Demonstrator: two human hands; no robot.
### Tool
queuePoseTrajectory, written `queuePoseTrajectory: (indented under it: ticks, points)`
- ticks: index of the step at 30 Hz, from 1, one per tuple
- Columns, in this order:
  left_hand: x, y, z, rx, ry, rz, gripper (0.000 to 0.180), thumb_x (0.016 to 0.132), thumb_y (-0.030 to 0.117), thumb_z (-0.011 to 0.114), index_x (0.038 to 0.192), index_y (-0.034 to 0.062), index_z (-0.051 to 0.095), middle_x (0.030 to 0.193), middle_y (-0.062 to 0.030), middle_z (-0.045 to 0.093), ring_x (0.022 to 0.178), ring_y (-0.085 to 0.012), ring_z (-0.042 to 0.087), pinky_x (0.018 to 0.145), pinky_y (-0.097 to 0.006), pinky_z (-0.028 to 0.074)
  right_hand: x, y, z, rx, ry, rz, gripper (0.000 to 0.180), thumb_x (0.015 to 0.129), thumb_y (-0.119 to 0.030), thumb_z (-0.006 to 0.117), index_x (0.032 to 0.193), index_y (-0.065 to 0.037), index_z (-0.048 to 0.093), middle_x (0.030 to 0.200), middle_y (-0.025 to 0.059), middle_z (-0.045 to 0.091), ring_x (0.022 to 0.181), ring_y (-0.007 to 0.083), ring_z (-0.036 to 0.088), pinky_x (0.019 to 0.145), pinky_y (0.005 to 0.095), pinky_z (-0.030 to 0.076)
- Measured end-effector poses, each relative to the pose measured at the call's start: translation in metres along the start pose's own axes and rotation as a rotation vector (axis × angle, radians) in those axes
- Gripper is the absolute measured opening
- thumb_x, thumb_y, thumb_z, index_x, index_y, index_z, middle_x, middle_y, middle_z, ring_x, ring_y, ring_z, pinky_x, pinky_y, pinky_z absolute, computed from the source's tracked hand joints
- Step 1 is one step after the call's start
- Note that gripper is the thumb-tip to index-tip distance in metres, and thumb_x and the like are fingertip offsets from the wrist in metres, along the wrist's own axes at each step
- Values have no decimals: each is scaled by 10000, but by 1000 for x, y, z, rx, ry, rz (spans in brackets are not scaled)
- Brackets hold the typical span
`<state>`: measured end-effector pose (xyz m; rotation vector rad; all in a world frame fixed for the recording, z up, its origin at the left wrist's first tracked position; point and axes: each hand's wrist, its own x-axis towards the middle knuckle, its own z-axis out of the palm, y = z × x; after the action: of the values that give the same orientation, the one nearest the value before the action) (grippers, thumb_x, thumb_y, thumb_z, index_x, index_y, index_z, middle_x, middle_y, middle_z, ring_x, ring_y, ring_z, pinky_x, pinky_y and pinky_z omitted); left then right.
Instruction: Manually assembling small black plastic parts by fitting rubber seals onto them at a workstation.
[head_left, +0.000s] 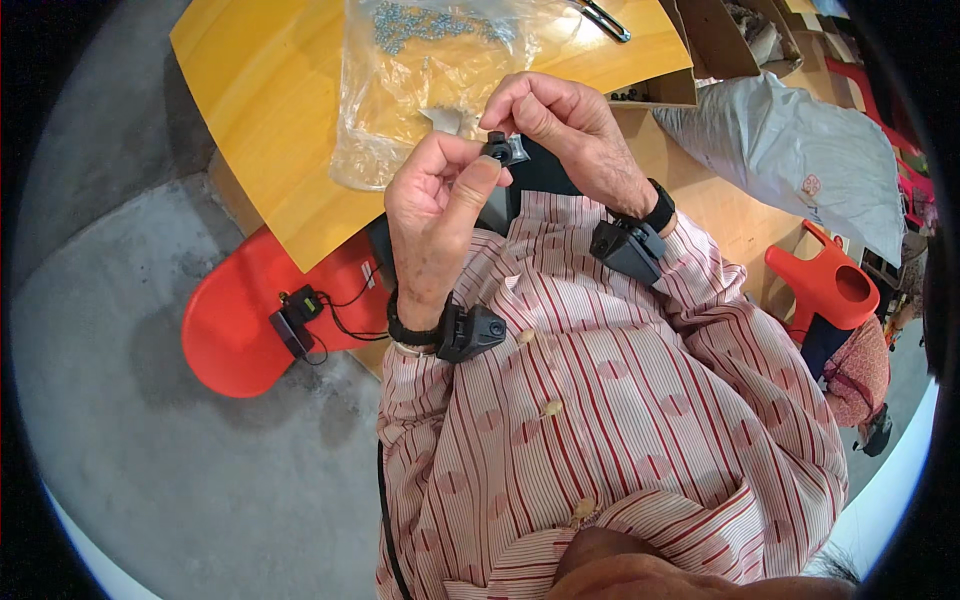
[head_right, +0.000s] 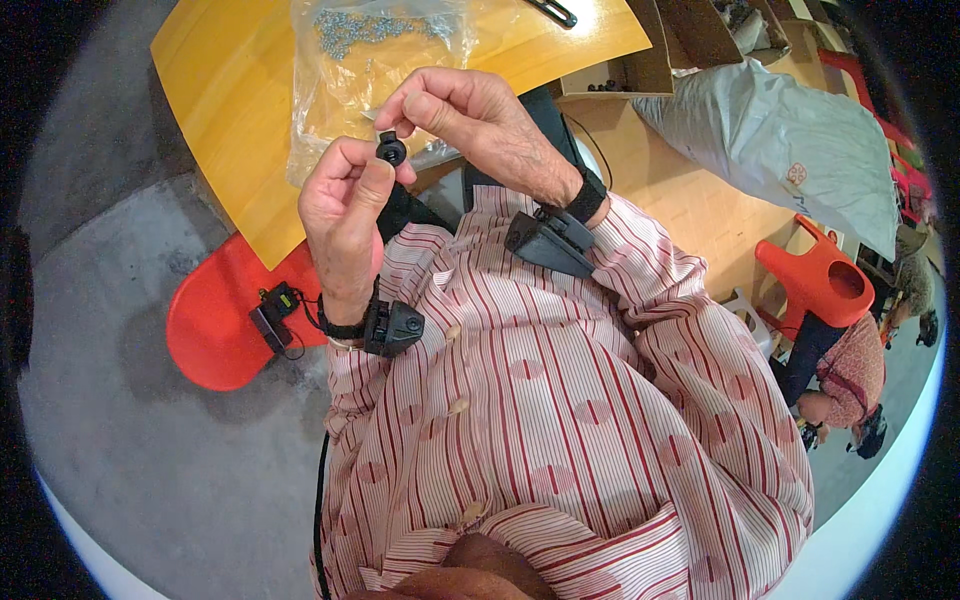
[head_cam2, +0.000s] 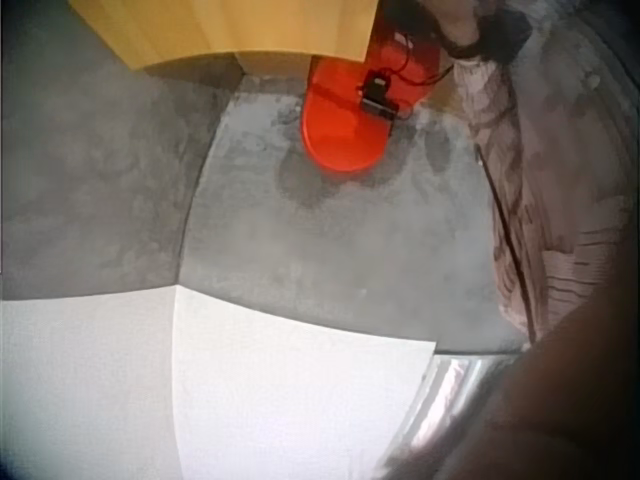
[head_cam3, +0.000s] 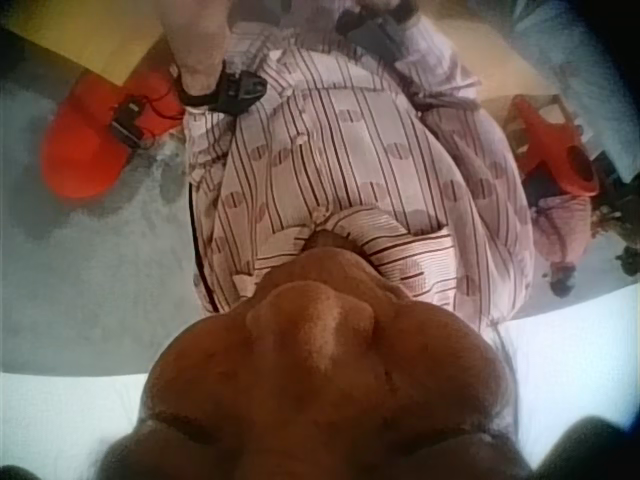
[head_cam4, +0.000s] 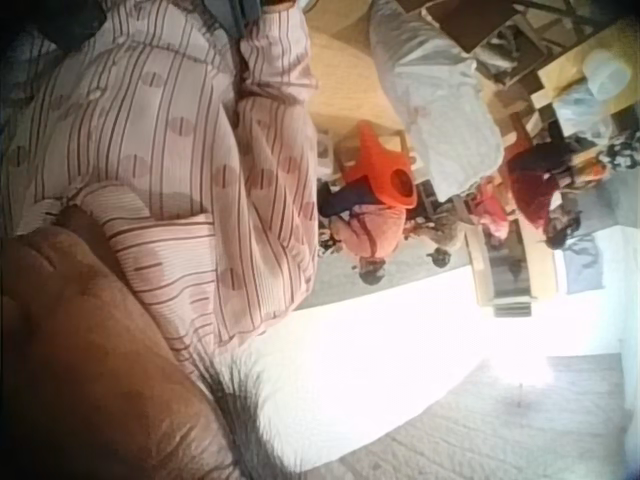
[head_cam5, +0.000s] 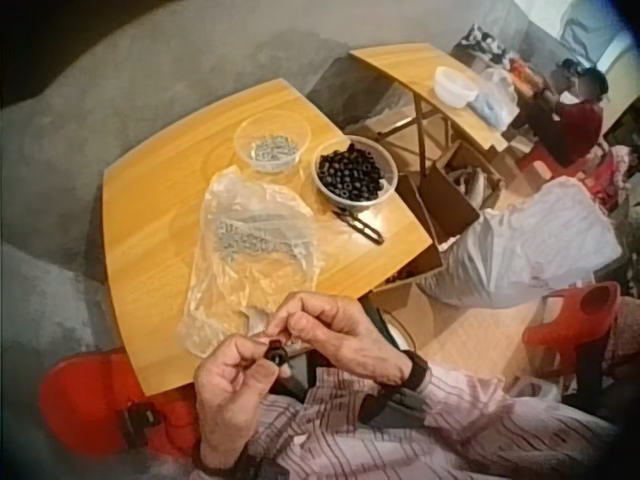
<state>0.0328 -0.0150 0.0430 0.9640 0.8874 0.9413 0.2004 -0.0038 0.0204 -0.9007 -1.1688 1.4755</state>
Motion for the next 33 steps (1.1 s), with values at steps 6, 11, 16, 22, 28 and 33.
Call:
queuePoseTrajectory:
  ticks: [6, 11, 16, 22, 28, 33]
  points:
    - [-4, -1, 2, 12, 16, 26, 110, 883, 69, 603, 902, -19, 539, 825, -46, 605, 760, -61, 529, 710, -193, 420, -7, -2, -3, -1, -31, 57, 271, 970, -232, 476, 947, -5, 624, 873, -6, 599, 836, 70, 531, 785, 222, 442]
    - [-10, -6, 1, 140, 42, 102, 111, 889, 54, 584, 956, -25, 545, 865, -71, 615, 788, -107, 579, 734, -215, 453, -16, -2, -3, 13, -73, 60, 223, 962, -191, 489, 965, -5, 613, 886, -5, 592, 844, 65, 533, 786, 218, 448]
    - [-13, -8, 3, 80, 54, 64, 117, 857, 42, 630, 926, -12, 553, 833, -28, 604, 745, -52, 522, 689, -187, 414, -21, -3, -2, 7, -69, 74, 205, 956, -178, 498, 982, -8, 609, 904, -8, 587, 861, 65, 539, 794, 219, 453]
    - [-13, -8, 2, -24, 5, 13, 122, 883, 79, 609, 939, -13, 550, 846, -32, 602, 763, -58, 534, 700, -185, 415, -25, -1, -3, 77, -90, 83, 200, 948, -167, 511, 1062, -18, 580, 908, -12, 577, 873, 64, 546, 802, 224, 454]
    - [-15, -16, 2, -49, -11, 10, 138, 894, 101, 595, 952, -16, 550, 857, -51, 598, 771, -74, 547, 717, -192, 421, -32, 2, -3, 116, -120, 97, 211, 933, -129, 524, 1109, -18, 555, 897, -4, 575, 846, 69, 547, 799, 238, 443]
    - [-17, -30, 1, 11, -26, -66, 131, 887, 93, 587, 939, -20, 549, 853, -37, 589, 769, -74, 540, 711, -193, 424, -45, 6, -8, 61, -98, 136, 214, 904, -102, 549, 1083, 15, 553, 900, 28, 590, 820, 100, 557, 793, 255, 447]
